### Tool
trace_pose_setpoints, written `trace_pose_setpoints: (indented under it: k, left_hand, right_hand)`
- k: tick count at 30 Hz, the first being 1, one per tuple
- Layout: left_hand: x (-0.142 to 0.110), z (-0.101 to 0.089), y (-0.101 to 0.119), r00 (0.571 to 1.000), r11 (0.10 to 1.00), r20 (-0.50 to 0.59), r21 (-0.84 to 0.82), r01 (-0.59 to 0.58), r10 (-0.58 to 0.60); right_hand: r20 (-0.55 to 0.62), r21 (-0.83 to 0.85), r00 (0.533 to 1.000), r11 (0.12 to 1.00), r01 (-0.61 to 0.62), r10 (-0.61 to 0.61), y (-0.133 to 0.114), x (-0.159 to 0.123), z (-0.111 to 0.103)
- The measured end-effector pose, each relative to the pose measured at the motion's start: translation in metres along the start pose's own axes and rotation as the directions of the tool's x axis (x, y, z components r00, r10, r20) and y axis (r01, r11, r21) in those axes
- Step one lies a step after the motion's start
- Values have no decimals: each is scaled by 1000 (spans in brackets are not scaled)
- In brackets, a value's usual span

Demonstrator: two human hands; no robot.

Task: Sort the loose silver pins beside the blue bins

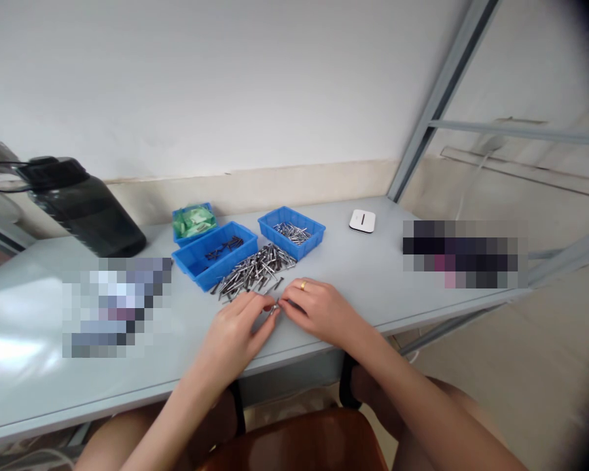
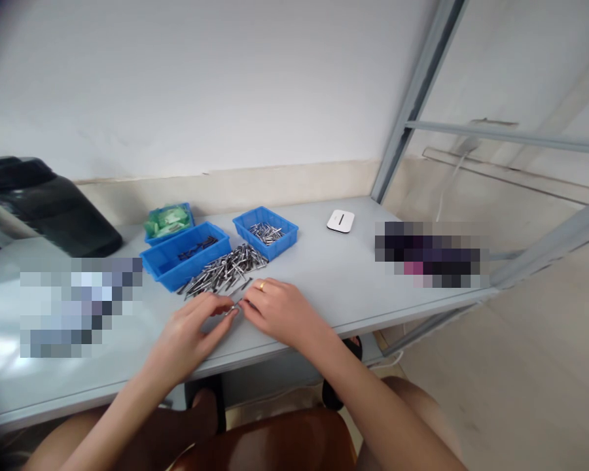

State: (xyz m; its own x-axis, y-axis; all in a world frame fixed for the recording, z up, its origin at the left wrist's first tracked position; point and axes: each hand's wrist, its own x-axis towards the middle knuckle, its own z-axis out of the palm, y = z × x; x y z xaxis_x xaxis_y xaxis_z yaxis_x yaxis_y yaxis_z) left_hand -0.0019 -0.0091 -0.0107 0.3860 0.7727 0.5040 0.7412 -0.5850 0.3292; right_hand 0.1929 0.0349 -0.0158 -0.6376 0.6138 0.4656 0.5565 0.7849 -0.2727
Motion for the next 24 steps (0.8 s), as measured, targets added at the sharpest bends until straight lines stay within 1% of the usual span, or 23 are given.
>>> trace_pose_setpoints:
  k: [4, 8, 13, 15, 20, 24]
  left_hand:
    - [0, 1, 0, 1000, 1000, 8, -2, 0, 0]
    - [0, 2, 0, 1000, 1000, 7, -1, -3, 3]
    - [1, 1, -1, 1000, 1000, 26, 21, 12, -13]
    - [1, 1, -1, 999, 999, 31, 34, -17, 16]
    - [0, 2, 0, 990, 983, 36, 115, -142, 139]
    - [1, 1, 1, 986, 980, 38, 115, -164, 161]
  right_hand:
    - [6, -2, 1000, 1000, 14, -14, 1, 1, 0]
    - [-16, -14, 1000, 1000, 8, -8, 0, 1, -1]
    - [-39, 45, 999, 999, 1, 1, -2, -1, -4]
    - [-43, 72, 999, 997, -5, 8, -2, -2, -4]
    - [-49, 86, 999, 996, -13, 17, -2, -3, -1]
    - [-51, 92, 999, 996, -7, 12, -2, -2, 0]
